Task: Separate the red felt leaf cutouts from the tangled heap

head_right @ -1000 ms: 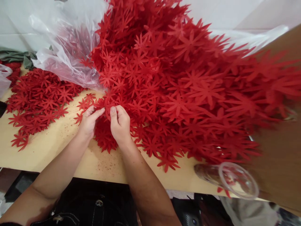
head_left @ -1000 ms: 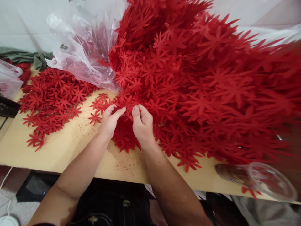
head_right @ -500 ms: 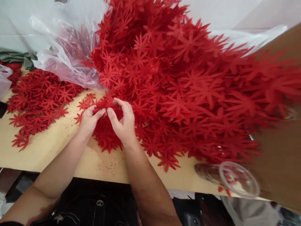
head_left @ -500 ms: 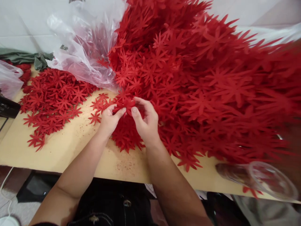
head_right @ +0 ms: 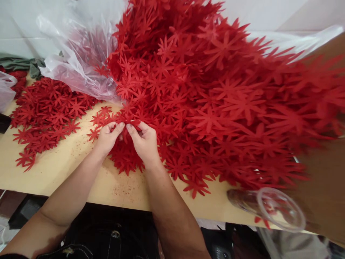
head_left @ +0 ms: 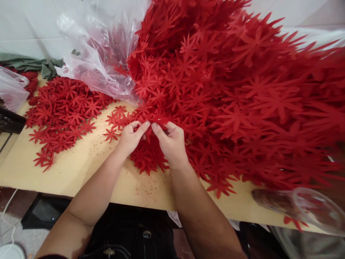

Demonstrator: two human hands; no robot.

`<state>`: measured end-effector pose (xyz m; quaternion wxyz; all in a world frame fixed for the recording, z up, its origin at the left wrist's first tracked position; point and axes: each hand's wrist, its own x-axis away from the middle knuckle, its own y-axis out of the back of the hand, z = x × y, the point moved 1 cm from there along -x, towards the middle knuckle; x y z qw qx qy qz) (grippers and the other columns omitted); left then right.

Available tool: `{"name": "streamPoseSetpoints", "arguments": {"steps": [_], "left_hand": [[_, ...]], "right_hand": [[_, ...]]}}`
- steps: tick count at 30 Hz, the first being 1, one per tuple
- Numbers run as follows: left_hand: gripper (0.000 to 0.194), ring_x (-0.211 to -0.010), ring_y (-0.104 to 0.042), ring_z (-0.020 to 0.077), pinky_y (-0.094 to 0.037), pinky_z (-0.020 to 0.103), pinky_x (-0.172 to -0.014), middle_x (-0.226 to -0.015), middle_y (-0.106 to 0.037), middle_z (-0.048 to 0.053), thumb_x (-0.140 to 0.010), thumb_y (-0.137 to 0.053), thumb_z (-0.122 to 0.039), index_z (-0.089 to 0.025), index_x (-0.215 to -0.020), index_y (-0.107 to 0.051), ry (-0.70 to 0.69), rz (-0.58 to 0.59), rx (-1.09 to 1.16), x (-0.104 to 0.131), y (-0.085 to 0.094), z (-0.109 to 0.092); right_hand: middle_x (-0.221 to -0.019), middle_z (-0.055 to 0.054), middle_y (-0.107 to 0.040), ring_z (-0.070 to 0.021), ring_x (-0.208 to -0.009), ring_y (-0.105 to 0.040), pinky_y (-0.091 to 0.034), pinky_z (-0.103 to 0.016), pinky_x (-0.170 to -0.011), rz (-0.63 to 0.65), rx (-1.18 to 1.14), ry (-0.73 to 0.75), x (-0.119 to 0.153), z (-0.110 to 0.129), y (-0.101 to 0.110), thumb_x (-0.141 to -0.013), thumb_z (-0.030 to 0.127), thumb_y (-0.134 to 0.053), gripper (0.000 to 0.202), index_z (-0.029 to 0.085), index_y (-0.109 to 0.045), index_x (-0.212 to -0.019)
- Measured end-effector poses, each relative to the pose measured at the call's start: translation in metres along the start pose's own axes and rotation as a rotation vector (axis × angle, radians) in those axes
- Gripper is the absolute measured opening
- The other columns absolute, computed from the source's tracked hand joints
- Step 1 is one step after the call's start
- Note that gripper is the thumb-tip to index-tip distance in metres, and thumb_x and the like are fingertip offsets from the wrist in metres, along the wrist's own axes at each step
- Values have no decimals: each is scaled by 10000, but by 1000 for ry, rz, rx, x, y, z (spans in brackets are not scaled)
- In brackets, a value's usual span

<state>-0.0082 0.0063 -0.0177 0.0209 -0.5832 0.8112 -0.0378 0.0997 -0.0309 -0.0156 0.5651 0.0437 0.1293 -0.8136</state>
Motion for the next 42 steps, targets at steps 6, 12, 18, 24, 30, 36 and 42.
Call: {"name": "streamPoseSetpoints", "arguments": {"steps": [6,12,18,24,30,36,42], "left_hand": [[326,-509,-435,40,-362,183,-551,-537,-484,-64,-727,-615,-449,-172,-612,-487,-40,-93,89,-1,5,-5],[240,-568,-484,56,-404,198,-598,-638,-533,-47,-732,-627,-410,-183,-805,-602,-39,-96,53,-3,6,-5],[180,-663,-498,83,-417,222,-678,-690,-540,-26,-799,-557,-365,-200,-842,-615,-156,-248,59,-5,16,-7],[274,-575,-462,67,-408,222,-638,-643,-529,-49,-730,-588,-128,-223,-982,-636,-107,-216,-27,-7,17,-7],[221,-894,-595,106,-431,239,-852,-950,-675,5,-725,-594,-155,-206,-925,-671,-109,23,84,0,7,-12],[195,-766,-592,84,-444,229,-804,-808,-664,-21,-618,-727,-267,-182,-779,-658,-14,45,207,4,0,-10],[112,-606,-557,45,-460,200,-703,-630,-601,-69,-629,-691,-220,-177,-644,-588,105,-202,412,-1,3,-9]], "right_hand": [[-658,31,-637,-80,-562,-565,-494,-252,-597,-306,-107,-23,-11,-3,15,-665,380,-696,208,194,-618,-716],[-562,59,-552,-47,-464,-468,-424,-202,-475,-413,-95,-8,-15,-1,18,-633,394,-713,270,189,-539,-656],[-459,66,-412,-50,-424,-366,-317,-212,-430,-294,148,14,-9,2,15,-747,498,-577,389,192,-438,-550],[-559,50,-499,-64,-528,-456,-422,-223,-557,-316,138,67,-8,-2,13,-725,449,-614,293,185,-528,-629],[-794,-6,-667,-125,-754,-617,-502,-292,-770,-125,100,133,-5,-2,4,-700,359,-655,194,205,-611,-809],[-751,-6,-666,-138,-741,-605,-492,-315,-776,32,268,117,0,-2,3,-753,319,-605,118,210,-629,-793],[-821,-13,-643,-131,-779,-583,-468,-305,-787,198,259,61,0,-11,3,-744,363,-620,195,199,-612,-850]]}}
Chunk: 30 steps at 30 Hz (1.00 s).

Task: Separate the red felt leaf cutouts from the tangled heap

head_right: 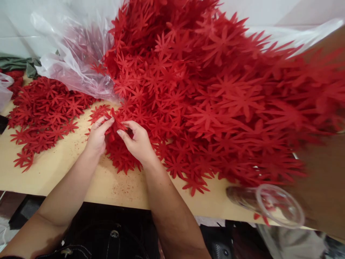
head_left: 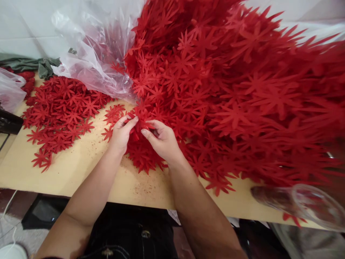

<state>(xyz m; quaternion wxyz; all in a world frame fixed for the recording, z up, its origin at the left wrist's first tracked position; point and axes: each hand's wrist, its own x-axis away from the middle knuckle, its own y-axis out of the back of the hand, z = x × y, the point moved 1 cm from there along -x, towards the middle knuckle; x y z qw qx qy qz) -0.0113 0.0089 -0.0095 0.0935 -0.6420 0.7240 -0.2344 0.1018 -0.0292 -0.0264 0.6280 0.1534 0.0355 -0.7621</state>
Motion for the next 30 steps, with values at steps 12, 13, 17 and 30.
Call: {"name": "streamPoseSetpoints", "arguments": {"steps": [12,13,17,30], "left_hand": [[176,-582,-587,79,-479,239,-675,-631,-649,-41,-597,-738,-242,-166,-679,-603,180,65,54,3,0,1],[180,-581,-594,87,-481,247,-671,-624,-649,-34,-598,-738,-240,-164,-687,-601,194,69,60,3,0,1],[173,-569,-599,91,-480,251,-633,-643,-651,-25,-614,-721,-204,-166,-711,-583,212,14,126,-1,2,-3],[268,-554,-602,57,-490,188,-601,-633,-647,-57,-558,-763,-237,-168,-698,-545,138,-26,87,-9,10,2]], "right_hand": [[-777,20,-640,-94,-693,-582,-505,-255,-682,-155,-335,-134,-4,5,-3,-605,453,-729,337,214,-572,-783],[-752,23,-634,-87,-653,-568,-502,-247,-648,-147,-338,-145,-4,5,-2,-600,453,-732,332,211,-577,-768],[-645,50,-584,-65,-542,-515,-477,-219,-545,-151,-368,-171,-5,5,2,-586,462,-734,330,214,-554,-708],[-577,72,-509,-38,-471,-430,-388,-191,-469,-259,-432,-154,-8,6,4,-607,434,-717,304,208,-537,-703]]}}
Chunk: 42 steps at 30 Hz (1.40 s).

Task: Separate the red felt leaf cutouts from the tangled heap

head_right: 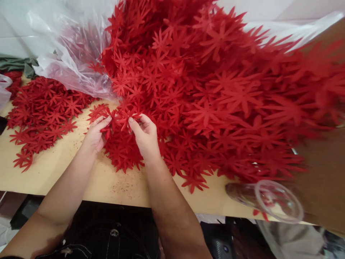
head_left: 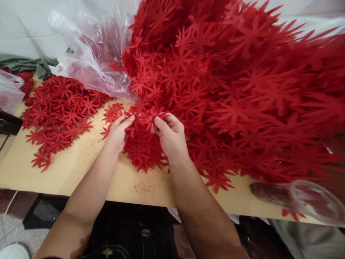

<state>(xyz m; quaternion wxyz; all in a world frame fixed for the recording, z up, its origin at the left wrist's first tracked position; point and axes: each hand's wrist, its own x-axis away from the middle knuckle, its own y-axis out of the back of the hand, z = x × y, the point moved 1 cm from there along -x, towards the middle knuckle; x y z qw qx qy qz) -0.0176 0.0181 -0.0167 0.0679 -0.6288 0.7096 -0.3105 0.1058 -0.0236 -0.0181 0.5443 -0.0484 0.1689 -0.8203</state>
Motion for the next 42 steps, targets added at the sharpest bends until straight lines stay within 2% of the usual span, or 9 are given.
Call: {"name": "streamPoseSetpoints", "arguments": {"steps": [10,13,18,22,26,31,36,39,42], "left_hand": [[243,-532,-573,42,-460,181,-590,-607,-630,-65,-556,-762,-250,-165,-687,-576,-18,32,-36,1,-2,-1],[246,-539,-579,43,-461,179,-591,-614,-637,-64,-552,-766,-253,-164,-688,-581,-26,34,-27,2,-2,-1],[202,-545,-576,43,-466,182,-605,-612,-637,-68,-562,-752,-218,-168,-685,-601,-18,-1,-27,3,-3,-2],[233,-537,-567,41,-465,186,-608,-629,-650,-53,-555,-768,-258,-176,-739,-652,13,133,-73,9,-7,-2],[320,-549,-569,46,-467,200,-626,-630,-652,-53,-541,-786,-276,-199,-834,-685,38,268,-110,15,-13,2],[232,-599,-587,45,-467,192,-667,-622,-644,-56,-511,-791,-226,-160,-671,-636,-58,97,-13,13,-13,5],[199,-470,-497,19,-421,165,-523,-530,-579,-72,-537,-765,-202,-144,-652,-613,-99,-10,52,9,-11,5],[188,-460,-483,9,-405,149,-489,-546,-578,-70,-547,-755,-173,-140,-652,-603,-103,-18,92,8,-10,5],[167,-417,-446,6,-366,138,-434,-480,-504,-82,-609,-718,-184,-143,-619,-556,-45,-43,152,5,-6,-4]], "right_hand": [[-580,61,-538,-45,-493,-449,-385,-194,-491,-77,50,13,-1,-2,3,-581,478,-729,355,192,-558,-702],[-494,74,-474,-35,-440,-394,-335,-184,-442,-117,89,25,0,0,3,-612,542,-685,404,182,-503,-603],[-444,69,-406,-40,-411,-346,-289,-198,-419,-99,209,38,2,2,3,-696,598,-577,465,183,-451,-527],[-450,60,-386,-57,-439,-370,-327,-214,-457,-107,268,46,3,3,4,-717,585,-561,474,186,-426,-501],[-457,60,-368,-55,-452,-337,-314,-219,-462,-50,373,100,6,4,0,-716,579,-568,474,182,-427,-500],[-492,52,-329,-62,-479,-311,-308,-223,-473,86,417,146,9,2,-5,-767,610,-469,495,190,-381,-522],[-653,13,-541,-99,-615,-482,-420,-253,-627,244,376,145,8,1,-5,-740,521,-577,337,187,-545,-700],[-646,8,-555,-103,-608,-499,-426,-257,-626,242,392,146,7,2,-3,-741,512,-578,333,185,-549,-682],[-540,35,-472,-82,-522,-431,-380,-237,-550,191,483,161,6,5,0,-739,524,-573,373,182,-507,-605]]}}
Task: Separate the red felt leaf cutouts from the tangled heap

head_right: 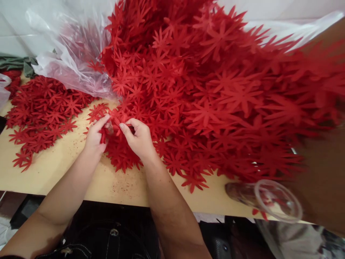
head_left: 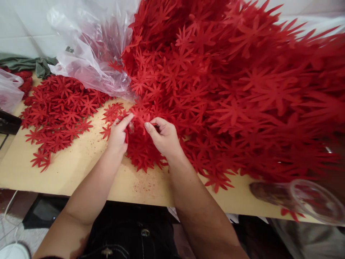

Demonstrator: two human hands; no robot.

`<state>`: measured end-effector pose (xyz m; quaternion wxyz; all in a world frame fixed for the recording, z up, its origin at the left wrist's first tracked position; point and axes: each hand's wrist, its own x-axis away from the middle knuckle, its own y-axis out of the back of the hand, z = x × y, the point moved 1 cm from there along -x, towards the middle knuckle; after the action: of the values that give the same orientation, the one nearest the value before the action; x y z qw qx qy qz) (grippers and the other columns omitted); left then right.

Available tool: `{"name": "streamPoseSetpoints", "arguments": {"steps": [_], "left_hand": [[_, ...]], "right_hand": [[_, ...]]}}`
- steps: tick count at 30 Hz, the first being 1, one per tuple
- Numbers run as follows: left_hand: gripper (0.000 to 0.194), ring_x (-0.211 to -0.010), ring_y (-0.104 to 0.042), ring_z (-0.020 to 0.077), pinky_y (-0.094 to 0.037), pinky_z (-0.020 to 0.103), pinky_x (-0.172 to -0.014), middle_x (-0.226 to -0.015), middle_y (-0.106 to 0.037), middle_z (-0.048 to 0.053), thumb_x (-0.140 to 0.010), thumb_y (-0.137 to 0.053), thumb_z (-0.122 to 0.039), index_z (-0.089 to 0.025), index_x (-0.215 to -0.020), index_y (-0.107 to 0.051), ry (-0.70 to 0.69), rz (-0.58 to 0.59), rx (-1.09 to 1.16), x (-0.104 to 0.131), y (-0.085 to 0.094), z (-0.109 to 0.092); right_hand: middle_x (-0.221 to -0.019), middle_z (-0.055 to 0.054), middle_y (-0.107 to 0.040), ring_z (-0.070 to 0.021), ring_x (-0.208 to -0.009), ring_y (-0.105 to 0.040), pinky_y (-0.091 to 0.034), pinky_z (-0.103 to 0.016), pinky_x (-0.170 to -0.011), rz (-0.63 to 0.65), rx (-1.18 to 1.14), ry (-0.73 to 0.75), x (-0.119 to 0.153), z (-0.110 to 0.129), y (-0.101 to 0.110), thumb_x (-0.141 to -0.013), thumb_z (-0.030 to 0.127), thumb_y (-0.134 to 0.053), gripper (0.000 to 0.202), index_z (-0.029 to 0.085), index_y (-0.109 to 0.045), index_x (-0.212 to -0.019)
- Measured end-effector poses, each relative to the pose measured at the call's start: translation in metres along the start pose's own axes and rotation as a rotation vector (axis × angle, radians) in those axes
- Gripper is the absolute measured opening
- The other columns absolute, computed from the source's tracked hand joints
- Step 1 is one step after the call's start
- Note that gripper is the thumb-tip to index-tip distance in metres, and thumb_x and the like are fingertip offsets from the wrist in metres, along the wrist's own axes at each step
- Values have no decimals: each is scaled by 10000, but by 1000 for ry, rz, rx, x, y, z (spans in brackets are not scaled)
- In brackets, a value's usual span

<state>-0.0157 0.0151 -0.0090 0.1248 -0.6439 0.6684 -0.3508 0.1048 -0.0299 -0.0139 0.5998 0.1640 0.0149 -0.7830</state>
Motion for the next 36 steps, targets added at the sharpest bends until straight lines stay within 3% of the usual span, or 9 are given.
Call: {"name": "streamPoseSetpoints", "arguments": {"steps": [5,10,14,18,23,26,29,32,36], "left_hand": [[194,-357,-377,5,-300,143,-372,-427,-402,-102,-682,-677,-239,-160,-628,-509,10,-33,57,-8,8,-19],[154,-394,-441,5,-344,132,-408,-464,-512,-85,-605,-715,-173,-143,-659,-574,-26,105,-49,-1,1,-6],[195,-395,-465,9,-358,137,-411,-475,-552,-83,-540,-760,-181,-149,-660,-610,13,194,-103,6,-4,0],[252,-479,-550,29,-445,158,-508,-556,-626,-66,-509,-803,-232,-159,-685,-638,36,266,-167,7,-2,0],[306,-643,-613,39,-490,181,-702,-672,-676,-62,-462,-830,-280,-175,-701,-671,-46,267,-216,3,1,6],[312,-673,-610,39,-481,186,-738,-719,-686,-55,-458,-828,-299,-179,-705,-680,-92,275,-255,3,-1,8],[313,-599,-581,34,-469,180,-663,-646,-662,-57,-451,-825,-325,-164,-663,-660,-108,240,-295,5,-3,9],[320,-556,-555,31,-452,174,-622,-588,-629,-62,-441,-826,-316,-147,-625,-627,-142,131,-295,4,-3,6],[312,-585,-568,38,-458,181,-666,-604,-625,-60,-452,-815,-283,-142,-641,-612,-200,3,-232,-3,2,1]], "right_hand": [[-504,57,-359,-57,-477,-319,-281,-221,-478,-58,61,10,1,2,6,-754,553,-538,420,181,-454,-578],[-494,63,-219,-52,-474,-232,-219,-230,-455,-194,97,-19,1,2,8,-779,577,-483,520,198,-260,-502],[-528,54,-353,-67,-500,-335,-309,-225,-483,-292,36,-46,-4,-7,7,-734,557,-556,419,197,-410,-579],[-746,-9,-546,-120,-687,-512,-443,-275,-651,-305,-10,3,-5,-13,4,-676,504,-639,339,202,-505,-749],[-521,49,-411,-77,-484,-373,-352,-244,-491,-242,-33,-58,-2,-9,2,-726,506,-584,356,197,-464,-596],[-508,51,-394,-81,-519,-395,-374,-246,-539,-214,-82,-69,-1,-8,0,-725,527,-580,394,193,-450,-562],[-546,45,-411,-77,-552,-400,-372,-239,-561,-173,-103,-57,-1,-7,-3,-732,575,-543,427,188,-451,-577],[-527,53,-331,-61,-513,-313,-305,-227,-501,-167,-45,-41,0,-4,-2,-760,602,-484,477,190,-381,-542],[-512,60,-287,-60,-476,-269,-274,-233,-464,-279,-11,-32,-1,-4,4,-778,564,-492,456,200,-341,-548]]}}
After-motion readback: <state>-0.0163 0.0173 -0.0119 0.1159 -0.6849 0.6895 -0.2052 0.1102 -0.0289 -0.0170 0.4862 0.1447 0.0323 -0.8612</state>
